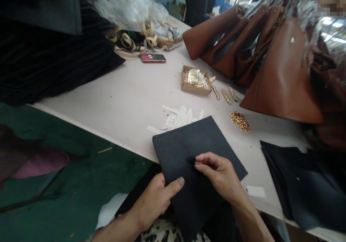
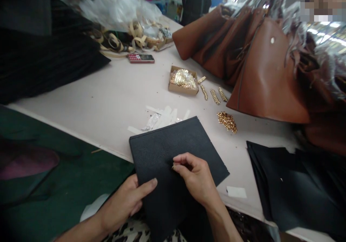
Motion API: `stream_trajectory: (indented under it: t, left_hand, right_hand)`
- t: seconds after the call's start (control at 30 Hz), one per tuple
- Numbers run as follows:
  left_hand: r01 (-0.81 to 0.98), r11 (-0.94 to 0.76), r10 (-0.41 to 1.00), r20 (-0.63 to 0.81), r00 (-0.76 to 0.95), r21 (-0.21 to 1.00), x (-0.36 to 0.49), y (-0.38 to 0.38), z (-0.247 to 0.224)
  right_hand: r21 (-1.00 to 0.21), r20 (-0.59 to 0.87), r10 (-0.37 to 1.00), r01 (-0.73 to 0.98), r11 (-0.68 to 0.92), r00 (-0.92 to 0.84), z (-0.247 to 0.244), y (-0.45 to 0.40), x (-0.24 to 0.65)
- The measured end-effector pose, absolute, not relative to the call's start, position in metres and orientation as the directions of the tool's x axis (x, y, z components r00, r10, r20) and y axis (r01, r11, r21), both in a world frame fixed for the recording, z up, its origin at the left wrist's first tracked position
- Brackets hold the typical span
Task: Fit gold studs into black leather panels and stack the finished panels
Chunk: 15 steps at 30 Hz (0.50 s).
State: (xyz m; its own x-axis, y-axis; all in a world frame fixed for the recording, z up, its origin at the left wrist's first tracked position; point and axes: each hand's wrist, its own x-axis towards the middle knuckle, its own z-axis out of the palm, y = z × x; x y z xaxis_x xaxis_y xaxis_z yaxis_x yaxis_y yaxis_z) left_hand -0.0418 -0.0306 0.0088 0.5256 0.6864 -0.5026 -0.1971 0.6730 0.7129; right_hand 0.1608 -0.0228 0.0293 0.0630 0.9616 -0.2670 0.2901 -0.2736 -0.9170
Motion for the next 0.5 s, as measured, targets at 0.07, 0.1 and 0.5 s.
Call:
stream_trajectory:
  t: [0.07, 0.1, 0.5]
  left_hand:
    - [-0.123, 0.695, 0.671, -0.578, 0.465, 0.708, -0.037, -0.030, 0.007]
    - [-0.106, 0.704, 0.665, -0.600, 0.445, 0.702, -0.036, -0.030, 0.007]
    - [-0.084, 0.734, 0.644, -0.653, 0.398, 0.674, -0.044, -0.039, -0.003]
  right_hand:
    - [-0.916, -0.280, 0.959, 0.288, -0.280, 0.043, 0.031, -0.021, 0.161]
    - [-0.916, -0.280, 0.959, 0.290, -0.279, 0.039, 0.031, -0.021, 0.161]
    - [-0.929, -0.253, 0.967, 0.279, -0.243, -0.001, 0.034, -0.015, 0.155]
